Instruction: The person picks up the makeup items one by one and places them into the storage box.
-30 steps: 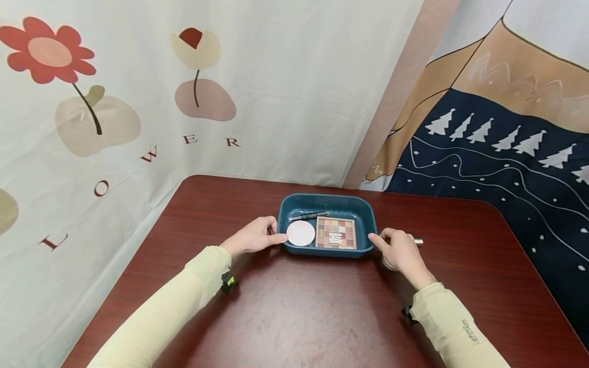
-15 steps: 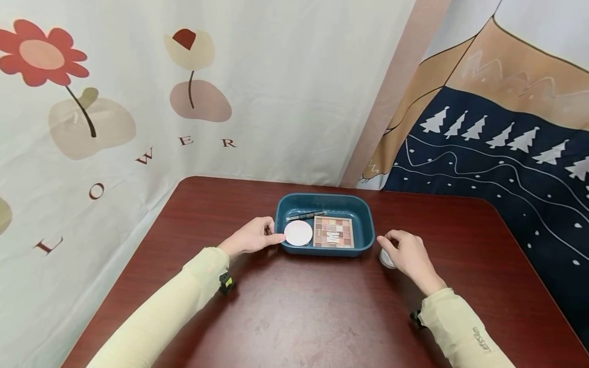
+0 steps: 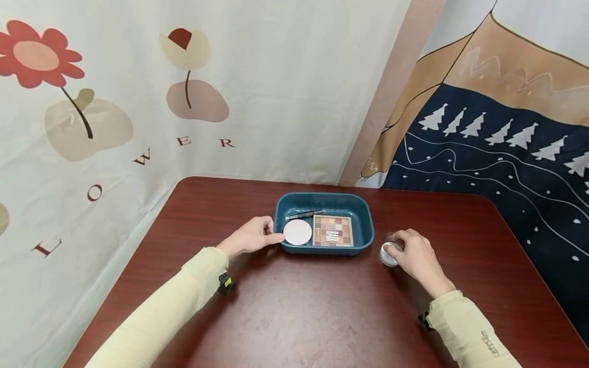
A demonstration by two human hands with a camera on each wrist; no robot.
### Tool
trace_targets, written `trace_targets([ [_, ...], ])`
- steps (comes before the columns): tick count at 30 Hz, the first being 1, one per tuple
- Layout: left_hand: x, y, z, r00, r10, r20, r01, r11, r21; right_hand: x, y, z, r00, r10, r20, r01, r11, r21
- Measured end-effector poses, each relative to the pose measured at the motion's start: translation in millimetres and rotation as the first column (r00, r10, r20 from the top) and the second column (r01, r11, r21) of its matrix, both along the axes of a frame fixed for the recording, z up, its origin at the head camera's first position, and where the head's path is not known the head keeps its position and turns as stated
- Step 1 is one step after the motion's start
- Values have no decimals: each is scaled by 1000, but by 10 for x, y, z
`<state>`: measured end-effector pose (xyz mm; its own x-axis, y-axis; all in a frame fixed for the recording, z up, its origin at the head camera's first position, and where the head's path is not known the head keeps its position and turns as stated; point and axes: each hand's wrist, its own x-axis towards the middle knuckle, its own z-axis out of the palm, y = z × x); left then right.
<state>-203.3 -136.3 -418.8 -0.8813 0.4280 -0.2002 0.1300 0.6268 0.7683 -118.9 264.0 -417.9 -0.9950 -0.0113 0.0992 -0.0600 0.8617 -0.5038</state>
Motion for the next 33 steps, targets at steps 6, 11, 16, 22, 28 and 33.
trace_targets([
  [6,-5,0,8,1000,10,2,-10,1000,-9,-8,7,-27,1000,2,27,-4,999,51],
  [11,-3,0,19,1000,12,1,-12,1000,-12,-9,12,-52,998,10,56,-15,996,83],
  [16,-5,1,22,1000,4,3,-4,1000,1,-8,18,-74,997,12,71,-19,995,100],
  [22,-14,8,25,1000,-5,6,5,1000,-1,-6,9,-107,996,4,88,-14,995,103],
  [28,-11,11,28,1000,-3,23,4,1000,-6,1,2,-125,992,-1,129,-13,994,108],
  [33,-7,6,28,1000,-3,22,3,1000,-11,4,-6,-145,992,-8,130,-7,993,116],
])
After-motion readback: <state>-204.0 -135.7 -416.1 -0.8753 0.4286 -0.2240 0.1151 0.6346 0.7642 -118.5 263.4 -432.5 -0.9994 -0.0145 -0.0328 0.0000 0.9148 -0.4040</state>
